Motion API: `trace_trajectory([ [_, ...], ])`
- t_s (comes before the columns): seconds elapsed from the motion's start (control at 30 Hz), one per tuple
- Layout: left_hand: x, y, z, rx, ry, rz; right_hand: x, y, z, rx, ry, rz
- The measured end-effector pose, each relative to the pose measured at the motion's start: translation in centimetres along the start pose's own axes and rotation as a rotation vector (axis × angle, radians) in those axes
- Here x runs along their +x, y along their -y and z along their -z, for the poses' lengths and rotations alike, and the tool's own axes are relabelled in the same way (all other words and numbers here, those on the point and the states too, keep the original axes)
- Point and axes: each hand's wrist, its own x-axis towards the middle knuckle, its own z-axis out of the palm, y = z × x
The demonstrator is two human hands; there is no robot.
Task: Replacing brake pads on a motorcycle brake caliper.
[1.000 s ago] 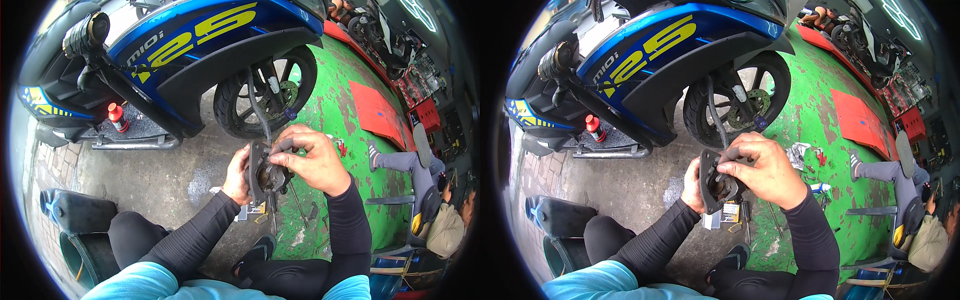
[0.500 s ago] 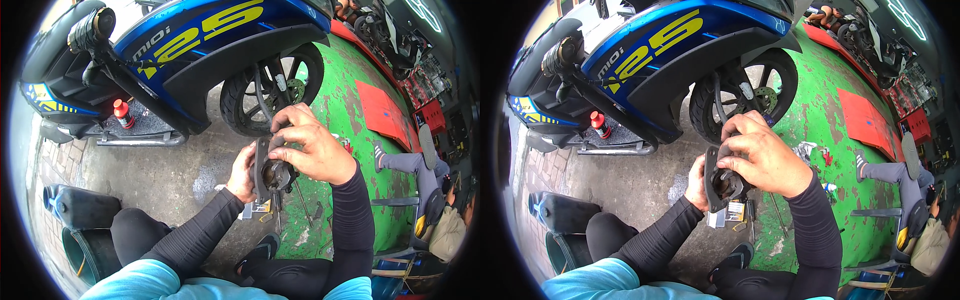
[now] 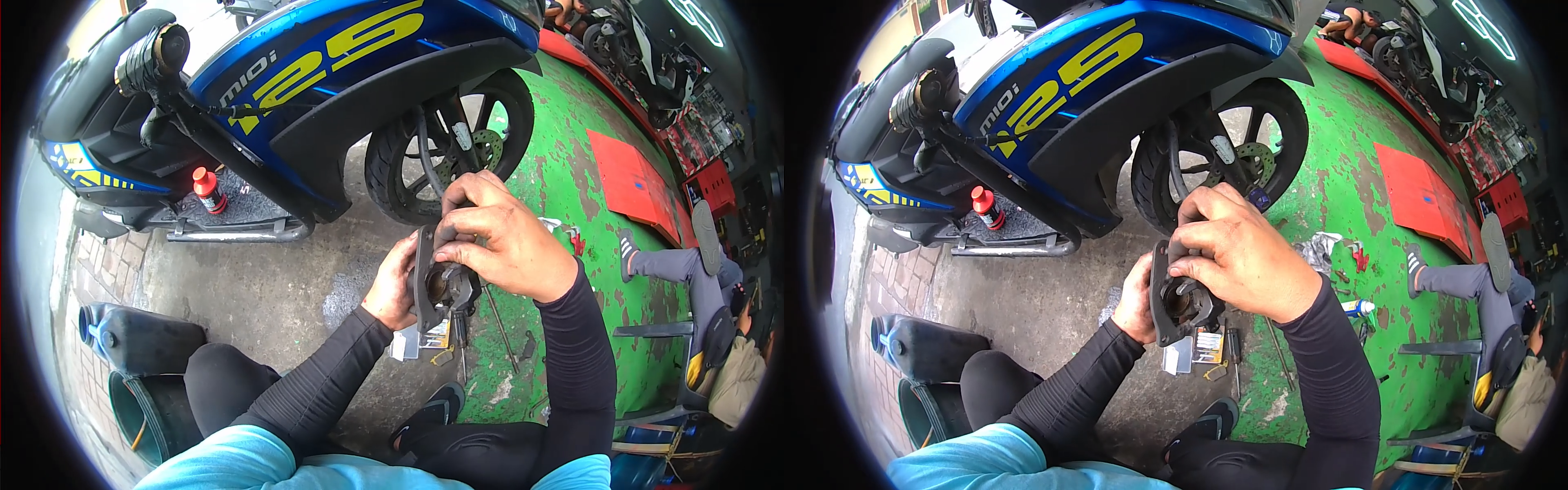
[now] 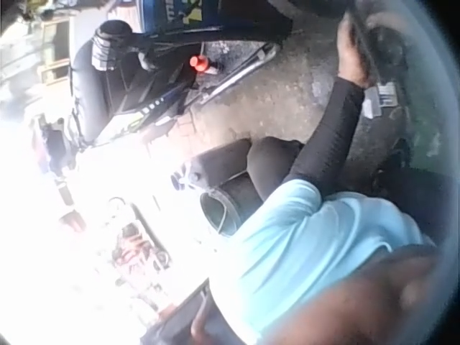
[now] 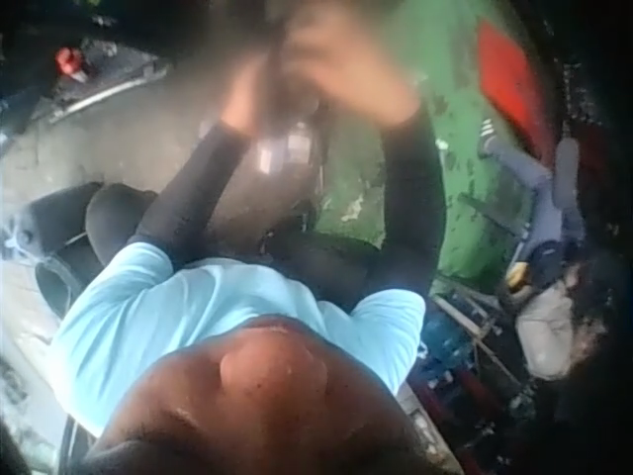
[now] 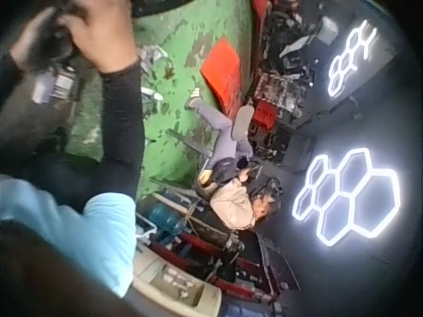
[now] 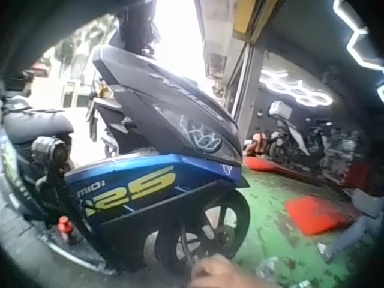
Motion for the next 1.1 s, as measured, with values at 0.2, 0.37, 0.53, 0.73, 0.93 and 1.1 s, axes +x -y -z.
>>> trace_trajectory([
  [0.2, -0.4, -0.4, -0.3, 0.110, 0.002, -0.038, -0.7, 0.3, -0.7, -0.013, 0.014, -0.021],
  [0.37, -0.5, -1.6, 0.9, 0.361, -0.024, -0.095, -1.6, -0.2, -0.9, 0.167, -0.017, -0.126],
  [0.53, -1.4, -2.1, -2.0, 0.540, -0.087, -0.248, -2.4, -1.8, -2.3, 0.404, -0.051, -0.152],
  [0.73, -3.2, -4.0, -2.8, 0.701, 0.020, -0.115, -2.6, -2.0, -3.6, 0.318, -0.101, -0.048],
  [0.93, -4.7, -4.1, -3.5, 1.396, -0.091, -0.385, -2.5, -2.1, -3.7, 0.381, -0.148, -0.042],
  [1.1, -5.2, -4.7, -4.6, 1.442, -0.085, -0.399, -2.6, -1.8, -3.8, 0.409, -0.212, -0.016],
])
